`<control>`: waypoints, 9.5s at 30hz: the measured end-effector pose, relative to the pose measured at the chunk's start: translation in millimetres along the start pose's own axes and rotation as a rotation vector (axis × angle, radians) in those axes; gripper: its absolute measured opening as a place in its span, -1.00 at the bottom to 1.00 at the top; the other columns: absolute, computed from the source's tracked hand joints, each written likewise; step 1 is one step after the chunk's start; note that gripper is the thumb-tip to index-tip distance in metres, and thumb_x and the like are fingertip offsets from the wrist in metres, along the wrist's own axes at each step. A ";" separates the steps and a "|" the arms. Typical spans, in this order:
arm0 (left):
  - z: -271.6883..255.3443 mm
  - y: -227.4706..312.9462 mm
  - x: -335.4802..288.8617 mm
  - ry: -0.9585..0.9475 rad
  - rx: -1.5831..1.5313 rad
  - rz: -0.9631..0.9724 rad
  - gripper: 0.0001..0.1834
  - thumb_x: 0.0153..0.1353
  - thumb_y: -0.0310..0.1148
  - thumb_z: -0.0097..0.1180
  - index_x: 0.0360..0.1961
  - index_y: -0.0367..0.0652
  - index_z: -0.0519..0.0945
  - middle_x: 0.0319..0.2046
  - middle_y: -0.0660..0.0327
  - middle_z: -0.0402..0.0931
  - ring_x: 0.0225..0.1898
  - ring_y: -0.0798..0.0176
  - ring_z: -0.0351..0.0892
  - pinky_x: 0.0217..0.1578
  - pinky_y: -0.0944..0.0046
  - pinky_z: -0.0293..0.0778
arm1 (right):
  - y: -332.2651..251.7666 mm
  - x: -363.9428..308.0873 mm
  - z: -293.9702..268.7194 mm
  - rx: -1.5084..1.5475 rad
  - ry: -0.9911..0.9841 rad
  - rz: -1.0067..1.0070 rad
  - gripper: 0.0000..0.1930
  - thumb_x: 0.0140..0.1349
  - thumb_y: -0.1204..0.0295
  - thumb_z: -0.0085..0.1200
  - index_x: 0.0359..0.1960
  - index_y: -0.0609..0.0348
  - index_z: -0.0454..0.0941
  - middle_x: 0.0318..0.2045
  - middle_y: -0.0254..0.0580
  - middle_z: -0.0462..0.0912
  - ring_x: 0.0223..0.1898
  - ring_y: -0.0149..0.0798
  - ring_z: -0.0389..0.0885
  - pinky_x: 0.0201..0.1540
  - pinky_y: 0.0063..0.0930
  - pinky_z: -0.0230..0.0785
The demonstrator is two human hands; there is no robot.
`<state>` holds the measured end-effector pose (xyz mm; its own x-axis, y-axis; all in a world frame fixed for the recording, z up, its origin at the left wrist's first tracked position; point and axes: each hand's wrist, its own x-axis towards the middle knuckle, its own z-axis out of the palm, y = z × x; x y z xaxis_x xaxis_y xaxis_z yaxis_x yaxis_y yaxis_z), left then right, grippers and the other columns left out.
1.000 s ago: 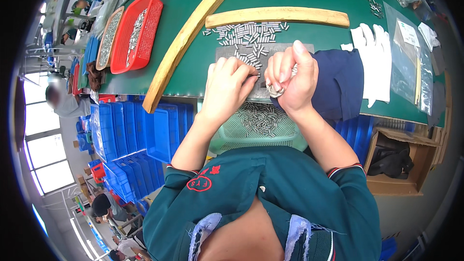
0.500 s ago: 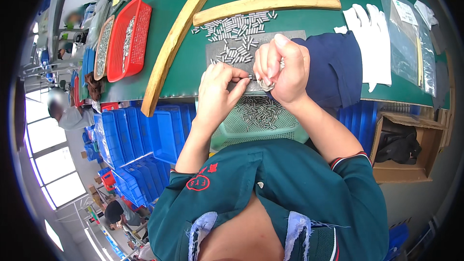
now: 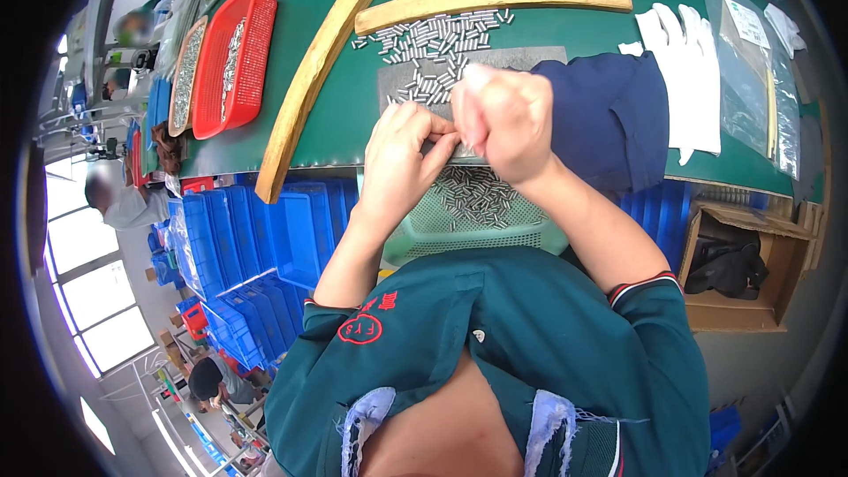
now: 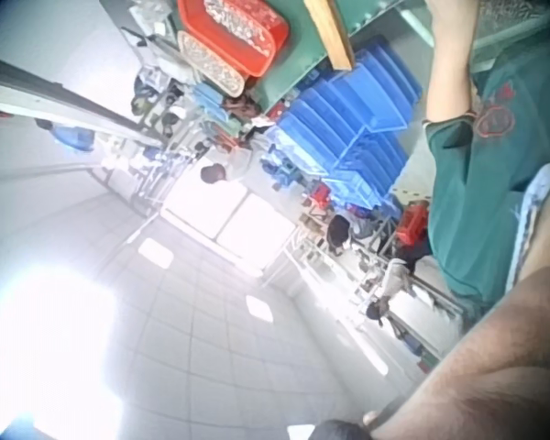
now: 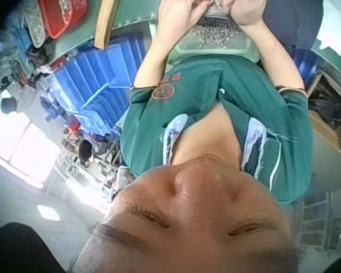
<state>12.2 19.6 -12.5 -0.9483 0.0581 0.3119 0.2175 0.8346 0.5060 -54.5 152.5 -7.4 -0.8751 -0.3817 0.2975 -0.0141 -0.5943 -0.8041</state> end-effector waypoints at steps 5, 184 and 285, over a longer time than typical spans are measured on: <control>-1.7 -0.4 -2.6 -0.027 0.000 -0.014 -0.91 -0.09 -0.47 0.23 -0.52 -0.17 0.55 -0.55 0.23 0.40 -0.44 0.17 0.38 -0.39 0.25 0.31 | 2.3 -0.4 -6.1 0.280 0.141 0.065 -0.51 0.27 0.32 -0.37 -0.88 0.11 0.12 -0.93 -0.28 0.16 -0.88 -0.42 0.09 -0.75 -0.53 0.07; -1.7 -3.4 -7.9 -0.058 -0.163 -0.112 -0.91 -0.02 -0.49 0.20 -0.44 -0.20 0.56 -0.56 0.26 0.37 -0.58 0.38 0.36 -0.54 0.41 0.32 | 3.4 2.6 -7.9 0.314 0.082 0.035 -0.50 0.28 0.31 -0.35 -0.89 0.10 0.13 -0.93 -0.30 0.16 -0.87 -0.43 0.11 -0.74 -0.52 0.09; -3.7 4.4 -5.1 0.030 -0.025 -0.163 -0.87 -0.06 -0.44 0.18 -0.46 -0.16 0.50 -0.51 0.21 0.41 -0.45 0.19 0.48 -0.41 0.25 0.41 | 3.4 4.8 -7.2 0.269 0.129 0.072 -0.51 0.27 0.31 -0.35 -0.88 0.09 0.13 -0.93 -0.29 0.15 -0.87 -0.42 0.10 -0.73 -0.51 0.08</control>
<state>18.8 21.0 -8.8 -0.9644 -0.0935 0.2473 0.0673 0.8176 0.5718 -62.2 153.8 -12.5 -0.9235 -0.3471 0.1633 0.1636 -0.7414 -0.6508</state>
